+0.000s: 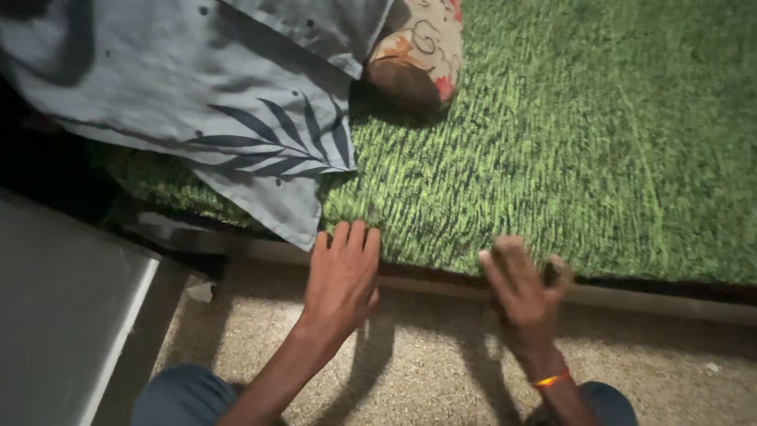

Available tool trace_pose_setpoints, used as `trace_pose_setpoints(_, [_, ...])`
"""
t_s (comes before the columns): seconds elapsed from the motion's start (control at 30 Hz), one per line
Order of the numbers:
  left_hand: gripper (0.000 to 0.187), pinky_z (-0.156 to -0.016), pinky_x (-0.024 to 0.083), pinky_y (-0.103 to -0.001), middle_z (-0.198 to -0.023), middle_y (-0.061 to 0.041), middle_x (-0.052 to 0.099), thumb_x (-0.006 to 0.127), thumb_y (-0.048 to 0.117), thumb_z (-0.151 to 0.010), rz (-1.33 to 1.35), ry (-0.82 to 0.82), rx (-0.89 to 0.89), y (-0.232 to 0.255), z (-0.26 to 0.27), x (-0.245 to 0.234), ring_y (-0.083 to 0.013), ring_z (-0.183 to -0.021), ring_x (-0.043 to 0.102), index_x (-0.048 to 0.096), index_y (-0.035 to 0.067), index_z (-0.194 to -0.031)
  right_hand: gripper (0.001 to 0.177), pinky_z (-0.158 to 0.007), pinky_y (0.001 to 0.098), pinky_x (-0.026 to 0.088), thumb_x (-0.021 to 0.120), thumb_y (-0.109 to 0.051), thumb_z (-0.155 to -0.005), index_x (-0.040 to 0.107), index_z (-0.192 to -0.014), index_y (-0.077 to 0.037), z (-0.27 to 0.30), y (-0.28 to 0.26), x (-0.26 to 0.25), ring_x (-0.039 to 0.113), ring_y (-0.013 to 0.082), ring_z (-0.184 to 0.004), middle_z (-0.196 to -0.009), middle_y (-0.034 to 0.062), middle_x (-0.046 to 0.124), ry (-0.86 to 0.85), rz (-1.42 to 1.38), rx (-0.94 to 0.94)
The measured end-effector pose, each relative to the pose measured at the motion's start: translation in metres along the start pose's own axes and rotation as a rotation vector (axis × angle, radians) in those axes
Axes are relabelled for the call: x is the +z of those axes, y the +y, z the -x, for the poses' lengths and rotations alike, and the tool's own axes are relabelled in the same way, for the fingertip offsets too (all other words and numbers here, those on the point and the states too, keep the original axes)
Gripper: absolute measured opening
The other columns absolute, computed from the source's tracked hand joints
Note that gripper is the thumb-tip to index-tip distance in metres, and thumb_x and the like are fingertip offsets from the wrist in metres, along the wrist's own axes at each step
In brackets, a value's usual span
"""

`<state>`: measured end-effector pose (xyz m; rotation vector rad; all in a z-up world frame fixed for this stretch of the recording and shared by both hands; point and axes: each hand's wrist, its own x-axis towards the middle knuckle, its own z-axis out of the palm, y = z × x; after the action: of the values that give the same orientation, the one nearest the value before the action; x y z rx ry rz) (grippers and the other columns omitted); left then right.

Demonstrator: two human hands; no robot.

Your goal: The person smooths a green patterned bedsheet on a bed, then tucks the edges under the mattress along the sides and corners. The person adjusts a pillow and continues tucking the sheet around the bed frame.

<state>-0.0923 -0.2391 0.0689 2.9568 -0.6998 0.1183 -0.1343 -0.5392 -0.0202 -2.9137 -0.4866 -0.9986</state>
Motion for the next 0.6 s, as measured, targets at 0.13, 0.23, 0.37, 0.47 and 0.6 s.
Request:
trace_pose_setpoints(0.13, [0.077,-0.090,0.048,-0.051,-0.113,-0.012,0.058,0.086,0.036,-0.058,0.068,0.188,0.276,0.041,-0.012,0.018,-0.0277,-0.107,0.056,0.059,0.008,-0.125,0.067,-0.126,0.0607,0.011,0.078,-0.016,-0.079,0.060,-0.144,-0.016,0.015,0.072,-0.034,0.036,0.0315,-0.155,-0.165,0.0117,0.045,-0.056,0.135,0.245])
trace_pose_setpoints(0.23, [0.045,-0.084,0.051,-0.042,-0.116,-0.010,0.060,0.073,0.007,-0.084,-0.075,0.337,0.421,0.081,-0.050,0.044,-0.0208,-0.104,0.059,0.059,0.008,-0.127,0.064,-0.130,0.0601,0.022,0.077,-0.004,-0.082,0.062,-0.143,-0.017,0.018,0.101,-0.054,0.043,0.0295,-0.152,-0.159,0.0083,0.053,-0.008,0.121,0.174])
trace_pose_setpoints(0.37, [0.020,-0.082,0.054,-0.039,-0.102,-0.007,0.063,0.066,0.003,-0.099,-0.270,0.399,0.516,0.127,-0.104,0.065,-0.0177,-0.091,0.063,0.058,0.007,-0.117,0.063,-0.128,0.0553,0.037,0.073,0.005,-0.080,0.063,-0.140,-0.014,0.014,0.104,-0.067,0.052,0.0312,-0.145,-0.149,0.0098,0.060,-0.016,-0.035,0.113])
trace_pose_setpoints(0.47, [0.019,-0.062,0.051,-0.029,-0.083,-0.004,0.064,0.063,0.000,-0.092,-0.322,0.369,0.573,0.132,-0.120,0.076,-0.0122,-0.069,0.059,0.062,0.008,-0.110,0.057,-0.126,0.0520,0.041,0.067,0.010,-0.082,0.067,-0.134,-0.013,0.016,0.106,-0.069,0.057,0.0309,-0.141,-0.145,0.0106,0.063,0.021,-0.027,0.091])
trace_pose_setpoints(0.6, [0.010,-0.042,0.044,-0.026,-0.072,-0.006,0.060,0.058,-0.002,-0.096,-0.213,0.331,0.627,0.139,-0.114,0.097,-0.0070,-0.052,0.050,0.063,0.005,-0.090,0.053,-0.117,0.0420,0.049,0.057,0.017,-0.090,0.071,-0.130,-0.016,0.040,0.120,-0.052,0.063,0.0254,-0.138,-0.140,0.0077,0.069,0.049,-0.110,0.171])
